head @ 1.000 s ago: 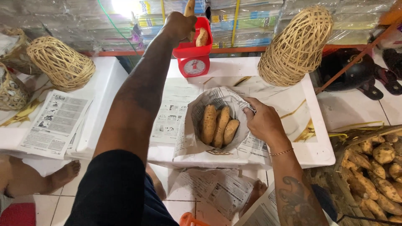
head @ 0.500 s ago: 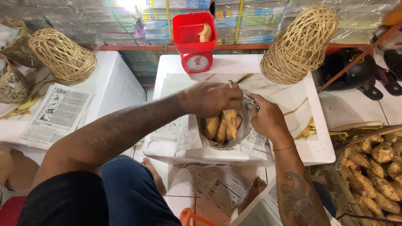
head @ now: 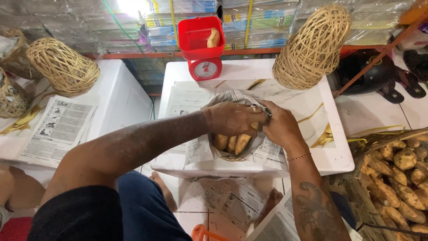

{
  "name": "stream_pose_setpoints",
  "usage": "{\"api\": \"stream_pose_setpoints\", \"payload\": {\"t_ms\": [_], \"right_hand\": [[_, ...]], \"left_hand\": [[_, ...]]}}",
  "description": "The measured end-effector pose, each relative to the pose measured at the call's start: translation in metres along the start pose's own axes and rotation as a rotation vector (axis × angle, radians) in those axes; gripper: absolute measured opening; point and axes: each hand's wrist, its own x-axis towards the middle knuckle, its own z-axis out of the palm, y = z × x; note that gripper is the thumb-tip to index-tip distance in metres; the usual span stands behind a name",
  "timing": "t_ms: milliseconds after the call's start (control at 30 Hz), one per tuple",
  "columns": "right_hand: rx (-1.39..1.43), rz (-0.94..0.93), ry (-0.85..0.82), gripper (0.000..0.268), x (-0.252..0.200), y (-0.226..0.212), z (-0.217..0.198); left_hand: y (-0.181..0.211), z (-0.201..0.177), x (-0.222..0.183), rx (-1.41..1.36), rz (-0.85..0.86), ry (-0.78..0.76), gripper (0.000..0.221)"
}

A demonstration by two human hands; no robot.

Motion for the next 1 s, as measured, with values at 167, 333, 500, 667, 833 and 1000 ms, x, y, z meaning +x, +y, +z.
{"api": "stream_pose_setpoints", "payload": {"t_ms": [167, 333, 500, 667, 833, 1000], "right_hand": [[0.024, 0.018, -0.010, 0.043, -0.003, -0.009, -0.004], [0.019, -0.006, 0.019, 0.044, -0.002, -0.007, -0.003], [-0.028, -0.040, 0.050, 0.042, 0.003, 0.003, 0.003], [-0.079, 0.075, -0.046, 0.049, 0.002, -0.011, -0.002], [-0.022, 0.121, -0.050, 0.050, 0.004, -0.013, -0.004], [-0.045, 0.061, -0.033, 0.048, 0.007, -0.005, 0.002]], "left_hand": [[-0.006, -0.041, 0.008, -0.391, -0.205, -0.181, 0.020], [-0.018, -0.008, -0.004, -0.581, -0.399, -0.176, 0.035], [-0.080, 0.016, -0.028, -0.394, -0.740, 0.315, 0.007], [-0.177, 0.019, -0.052, -0.395, -1.285, 0.483, 0.017], [-0.209, 0.019, -0.055, -0.483, -1.674, 0.267, 0.046], [-0.203, 0.013, -0.033, -0.485, -1.858, -0.098, 0.074]]}}
